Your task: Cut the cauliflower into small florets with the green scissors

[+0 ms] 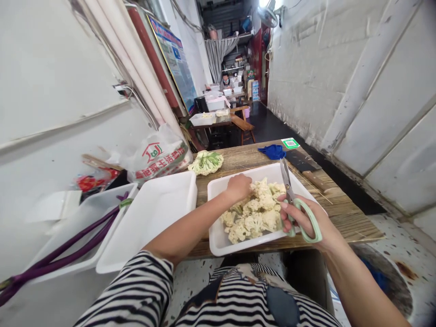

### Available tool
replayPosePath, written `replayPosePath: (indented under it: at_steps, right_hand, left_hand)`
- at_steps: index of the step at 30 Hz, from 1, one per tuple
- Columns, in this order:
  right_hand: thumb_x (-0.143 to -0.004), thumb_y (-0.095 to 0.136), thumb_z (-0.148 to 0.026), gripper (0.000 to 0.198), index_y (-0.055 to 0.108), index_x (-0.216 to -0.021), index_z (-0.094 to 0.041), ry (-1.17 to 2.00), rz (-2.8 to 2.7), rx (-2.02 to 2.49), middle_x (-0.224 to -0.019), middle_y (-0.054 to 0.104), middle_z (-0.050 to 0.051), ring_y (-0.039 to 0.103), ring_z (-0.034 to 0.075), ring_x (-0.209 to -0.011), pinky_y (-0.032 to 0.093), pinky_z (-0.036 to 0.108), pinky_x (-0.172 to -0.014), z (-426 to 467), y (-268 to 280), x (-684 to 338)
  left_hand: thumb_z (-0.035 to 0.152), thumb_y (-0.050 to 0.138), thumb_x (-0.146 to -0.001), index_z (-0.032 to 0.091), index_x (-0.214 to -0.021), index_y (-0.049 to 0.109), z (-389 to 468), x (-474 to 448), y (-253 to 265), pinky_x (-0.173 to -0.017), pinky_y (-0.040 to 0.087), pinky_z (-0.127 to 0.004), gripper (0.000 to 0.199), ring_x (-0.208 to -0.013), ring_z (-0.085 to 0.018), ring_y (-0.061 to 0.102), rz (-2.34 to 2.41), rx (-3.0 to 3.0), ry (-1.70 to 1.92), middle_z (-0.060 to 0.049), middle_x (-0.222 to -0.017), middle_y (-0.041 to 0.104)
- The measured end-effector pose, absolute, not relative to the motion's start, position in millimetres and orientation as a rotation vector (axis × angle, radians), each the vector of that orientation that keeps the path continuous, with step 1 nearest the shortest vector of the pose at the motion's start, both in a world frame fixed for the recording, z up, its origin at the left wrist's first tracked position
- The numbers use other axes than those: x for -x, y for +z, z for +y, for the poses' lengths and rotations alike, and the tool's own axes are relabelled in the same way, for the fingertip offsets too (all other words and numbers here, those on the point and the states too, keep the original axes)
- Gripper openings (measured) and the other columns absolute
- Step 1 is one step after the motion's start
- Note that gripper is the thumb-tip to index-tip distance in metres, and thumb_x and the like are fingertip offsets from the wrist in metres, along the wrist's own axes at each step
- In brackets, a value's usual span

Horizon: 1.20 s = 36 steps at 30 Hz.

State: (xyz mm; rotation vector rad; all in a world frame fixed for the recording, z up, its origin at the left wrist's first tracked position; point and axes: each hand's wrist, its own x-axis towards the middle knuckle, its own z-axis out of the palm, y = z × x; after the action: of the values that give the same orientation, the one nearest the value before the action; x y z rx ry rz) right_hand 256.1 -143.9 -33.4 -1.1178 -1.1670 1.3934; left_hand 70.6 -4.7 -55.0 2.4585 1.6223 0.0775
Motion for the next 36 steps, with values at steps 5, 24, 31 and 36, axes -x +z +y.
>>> replayPosePath:
  at_steps: [5, 24, 31, 36]
  right_hand:
    - [-0.074, 0.074, -0.045, 0.042, 0.056, -0.1, -0.018, 1.372, -1.174, 1.122, -0.062, 0.057, -0.004, 0.055, 0.012, -0.045, 0.044, 0.024, -0.043, -149.1, -33.4, -257.1]
    - [-0.071, 0.075, -0.048, 0.04, 0.055, -0.091, -0.019, 1.256, -1.208, 1.123, -0.064, 0.059, -0.004, 0.055, 0.011, -0.045, 0.045, 0.023, -0.043, -123.1, -19.9, -222.0]
    - [-0.071, 0.071, -0.057, 0.046, 0.053, -0.092, -0.02, 1.184, -1.262, 1.17, -0.062, 0.058, -0.004, 0.055, 0.013, -0.045, 0.043, 0.023, -0.042, -107.6, -17.3, -188.8]
    - [-0.064, 0.079, -0.048, 0.048, 0.056, -0.095, -0.019, 1.08, -1.382, 1.224, -0.058, 0.056, -0.005, 0.053, 0.014, -0.047, 0.044, 0.025, -0.045, -98.6, -25.4, -175.9]
  left_hand:
    - [0.019, 0.073, -0.066, 0.016, -0.104, 0.068, -4.0, -71.6, -55.0, -0.083, 0.046, -0.031, 0.038, -0.099, -0.027, 0.064, 1.545, -2.411, 0.078, -0.013, -0.11, 0.066]
    - [0.018, 0.079, -0.066, 0.02, -0.101, 0.066, -57.1, -25.8, -10.4, -0.081, 0.055, -0.033, 0.037, -0.076, -0.011, 0.063, 0.887, -0.868, 0.895, -0.003, -0.093, 0.067]
    - [0.012, 0.079, -0.066, 0.02, -0.105, 0.067, -91.6, -22.1, -10.6, -0.086, 0.052, -0.032, 0.041, -0.085, -0.011, 0.063, 0.822, -0.739, 1.144, -0.003, -0.098, 0.065]
    - [0.011, 0.078, -0.065, 0.02, -0.109, 0.063, -100.2, -17.6, -16.6, -0.09, 0.052, -0.034, 0.047, -0.086, -0.012, 0.062, 0.845, -0.712, 1.234, -0.002, -0.095, 0.063]
